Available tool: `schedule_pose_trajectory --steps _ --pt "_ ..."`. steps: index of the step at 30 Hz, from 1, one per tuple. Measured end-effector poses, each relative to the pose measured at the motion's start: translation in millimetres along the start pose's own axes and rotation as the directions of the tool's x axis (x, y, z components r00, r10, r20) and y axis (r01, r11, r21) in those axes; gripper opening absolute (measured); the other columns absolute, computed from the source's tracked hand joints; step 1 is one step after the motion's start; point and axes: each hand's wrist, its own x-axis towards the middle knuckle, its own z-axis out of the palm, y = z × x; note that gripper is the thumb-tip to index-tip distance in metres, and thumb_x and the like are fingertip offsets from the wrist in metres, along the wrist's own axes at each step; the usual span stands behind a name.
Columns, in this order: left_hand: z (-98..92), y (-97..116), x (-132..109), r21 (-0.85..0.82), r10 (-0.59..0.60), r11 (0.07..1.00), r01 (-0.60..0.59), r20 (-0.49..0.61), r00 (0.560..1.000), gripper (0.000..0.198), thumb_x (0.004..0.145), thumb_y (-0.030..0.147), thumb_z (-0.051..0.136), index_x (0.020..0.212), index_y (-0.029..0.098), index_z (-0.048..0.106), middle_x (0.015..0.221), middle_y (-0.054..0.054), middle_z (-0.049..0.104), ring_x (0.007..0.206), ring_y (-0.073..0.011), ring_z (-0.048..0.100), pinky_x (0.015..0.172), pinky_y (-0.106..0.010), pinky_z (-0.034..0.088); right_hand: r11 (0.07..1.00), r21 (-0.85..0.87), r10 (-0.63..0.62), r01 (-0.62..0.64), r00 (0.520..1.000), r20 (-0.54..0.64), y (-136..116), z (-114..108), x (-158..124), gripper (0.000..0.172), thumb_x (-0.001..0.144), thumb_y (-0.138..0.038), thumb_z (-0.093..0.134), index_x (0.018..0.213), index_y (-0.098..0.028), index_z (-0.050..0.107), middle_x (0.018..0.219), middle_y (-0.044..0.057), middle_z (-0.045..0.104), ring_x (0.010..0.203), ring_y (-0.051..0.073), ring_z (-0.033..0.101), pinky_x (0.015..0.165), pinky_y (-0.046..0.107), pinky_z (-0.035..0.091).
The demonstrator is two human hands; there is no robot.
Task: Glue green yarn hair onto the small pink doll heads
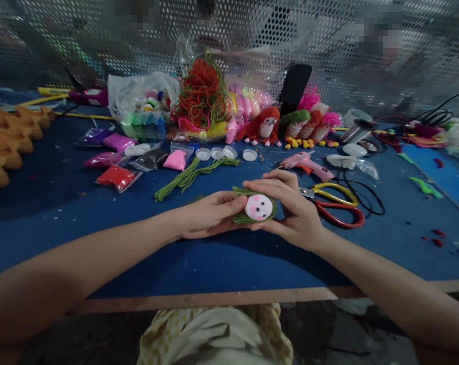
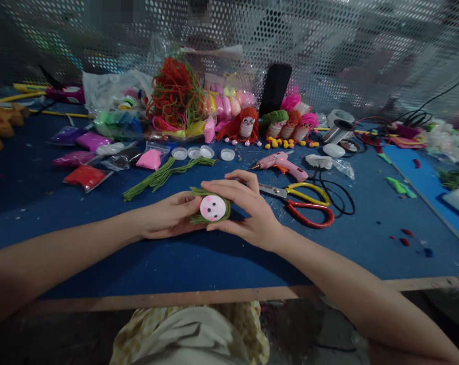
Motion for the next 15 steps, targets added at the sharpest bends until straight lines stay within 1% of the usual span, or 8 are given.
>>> schedule_pose_trajectory --steps 4,5,8,9,10,12,14,15 --pt "0.2 4 1 -0.015 0.068 0.998 -0.069 -0.036 0.997 0.032 0.081 0.036 0.081 0.109 0.023 0.077 0.112 -0.006 0.077 0.097 -0.0139 0.071 0.096 -0.029 0.056 0.998 0.045 0.048 -0.048 0.999 -0.017 16 -5 5 0.105 0.071 -0.079 0.066 0.157 -0.026 0.036 0.152 0.014 0.054 0.131 0.033 0.053 0.109 0.052 0.043" --pt "0.6 6 1 -0.027 0.087 0.996 -0.09 -0.075 0.993 0.029 0.086 0.03 0.077 0.114 0.023 0.076 0.115 -0.006 0.076 0.097 -0.0131 0.072 0.096 -0.029 0.057 0.996 0.079 0.046 -0.043 0.999 -0.026 20 -9 9 0.102 0.073 -0.079 0.064 0.156 -0.027 0.038 0.15 0.013 0.056 0.13 0.032 0.053 0.109 0.051 0.043" --pt "2.6 12 1 -0.034 0.106 0.993 -0.115 -0.205 0.973 0.033 0.093 0.013 0.065 0.123 0.025 0.072 0.114 -0.005 0.076 0.094 -0.0116 0.073 0.091 -0.026 0.058 0.977 0.179 0.12 -0.112 0.992 -0.038 24 -22 27 0.057 0.097 -0.063 0.046 0.141 -0.029 0.059 0.133 0.008 0.07 0.124 0.025 0.058 0.11 0.046 0.043" --pt "3.4 14 1 -0.021 0.122 0.991 -0.13 -0.235 0.964 0.036 0.094 0.011 0.063 0.127 0.024 0.07 0.115 -0.005 0.076 0.094 -0.0122 0.074 0.09 -0.025 0.058 0.964 0.208 0.182 -0.165 0.981 -0.068 25 -26 35 0.05 0.101 -0.058 0.041 0.135 -0.029 0.065 0.127 0.006 0.073 0.121 0.023 0.061 0.108 0.044 0.045" --pt "4.1 16 1 -0.007 0.148 0.988 -0.155 -0.267 0.952 0.038 0.094 0.01 0.063 0.128 0.023 0.069 0.115 -0.006 0.076 0.093 -0.0124 0.074 0.089 -0.024 0.058 0.947 0.239 0.24 -0.213 0.967 -0.09 25 -30 42 0.047 0.102 -0.055 0.041 0.127 -0.029 0.07 0.121 0.006 0.075 0.116 0.022 0.064 0.105 0.042 0.047" --pt "5.1 18 0 0.003 0.191 0.98 -0.199 -0.299 0.935 0.033 0.093 0.009 0.063 0.123 0.021 0.071 0.113 -0.007 0.076 0.09 -0.012 0.074 0.086 -0.023 0.058 0.915 0.306 0.276 -0.263 0.961 -0.002 24 -36 53 0.04 0.099 -0.054 0.051 0.121 -0.029 0.073 0.114 0.004 0.077 0.111 0.022 0.068 0.102 0.041 0.05" --pt "4.8 19 -2 0.006 0.209 0.976 -0.218 -0.306 0.929 0.022 0.094 0.01 0.063 0.111 0.019 0.074 0.105 -0.006 0.077 0.086 -0.0124 0.074 0.079 -0.022 0.059 0.913 0.346 0.167 -0.214 0.973 0.161 24 -37 58 0.043 0.089 -0.053 0.068 0.126 -0.031 0.071 0.125 0.004 0.074 0.12 0.024 0.065 0.105 0.041 0.048" --pt "4.0 19 -4 0.006 0.209 0.976 -0.218 -0.304 0.929 0.018 0.094 0.011 0.063 0.106 0.018 0.075 0.102 -0.005 0.077 0.085 -0.0125 0.074 0.077 -0.021 0.059 0.915 0.365 0.101 -0.171 0.974 0.203 23 -36 58 0.052 0.082 -0.052 0.077 0.129 -0.032 0.069 0.13 0.004 0.072 0.125 0.025 0.062 0.108 0.042 0.047"
